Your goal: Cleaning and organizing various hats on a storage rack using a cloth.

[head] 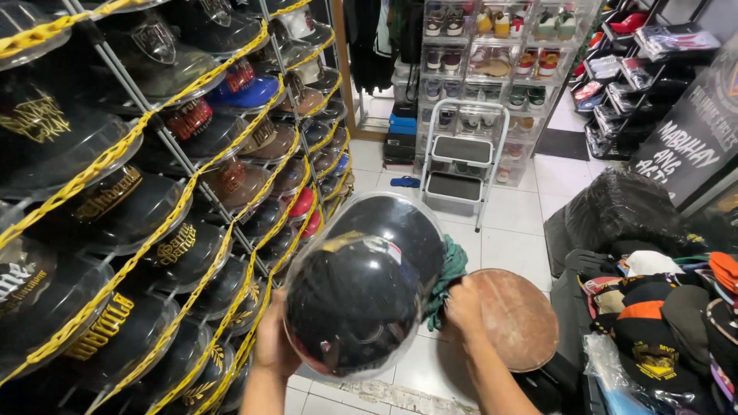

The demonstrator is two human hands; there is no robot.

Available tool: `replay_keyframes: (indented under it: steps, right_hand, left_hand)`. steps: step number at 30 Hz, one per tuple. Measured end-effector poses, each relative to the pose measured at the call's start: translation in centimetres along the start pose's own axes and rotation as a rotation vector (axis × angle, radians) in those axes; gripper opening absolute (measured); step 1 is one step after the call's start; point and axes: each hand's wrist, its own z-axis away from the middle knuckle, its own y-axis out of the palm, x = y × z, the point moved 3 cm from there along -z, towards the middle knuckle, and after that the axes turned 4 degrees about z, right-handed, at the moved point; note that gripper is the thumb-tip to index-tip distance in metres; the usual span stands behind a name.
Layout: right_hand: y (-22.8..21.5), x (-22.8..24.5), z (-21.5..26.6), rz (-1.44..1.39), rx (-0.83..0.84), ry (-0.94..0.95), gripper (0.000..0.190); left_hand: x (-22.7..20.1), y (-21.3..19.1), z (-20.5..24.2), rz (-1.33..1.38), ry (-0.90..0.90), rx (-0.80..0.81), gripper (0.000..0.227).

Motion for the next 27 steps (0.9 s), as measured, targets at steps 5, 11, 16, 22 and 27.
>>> replay_keyframes:
  steps: [5, 11, 16, 22, 27]
  right_hand:
    - [-13.4, 16.4, -4.5, -1.430, -0.234, 0.819, 0.046]
    - [-12.7, 19.6, -2.9, -1.619, -0.221, 0.962, 0.032]
    - [-17.0, 25.2, -0.9, -1.503, -0.162, 1.172, 0.028]
    - [-8.3, 22.2, 5.5, -1.543, -0.115, 1.031, 0.016]
    - [-10.9, 20.4, 1.4, -1.388, -0.127, 0.957, 0.013]
  left_hand:
    - [1.1, -1.3, -1.2, -0.171, 0.176, -0.322, 0.061]
    - [3.8, -4.6, -3.1, -0.068, 0.372, -0.101, 0.056]
    - [4.8, -5.0, -3.2, -0.240, 0.467, -0.132, 0.058]
    - [4.5, -6.4, -3.3, -0.535, 0.616, -0.186, 0.065]
    - [4.3, -8.2, -2.6, -0.761, 0.733, -0.242, 0.072]
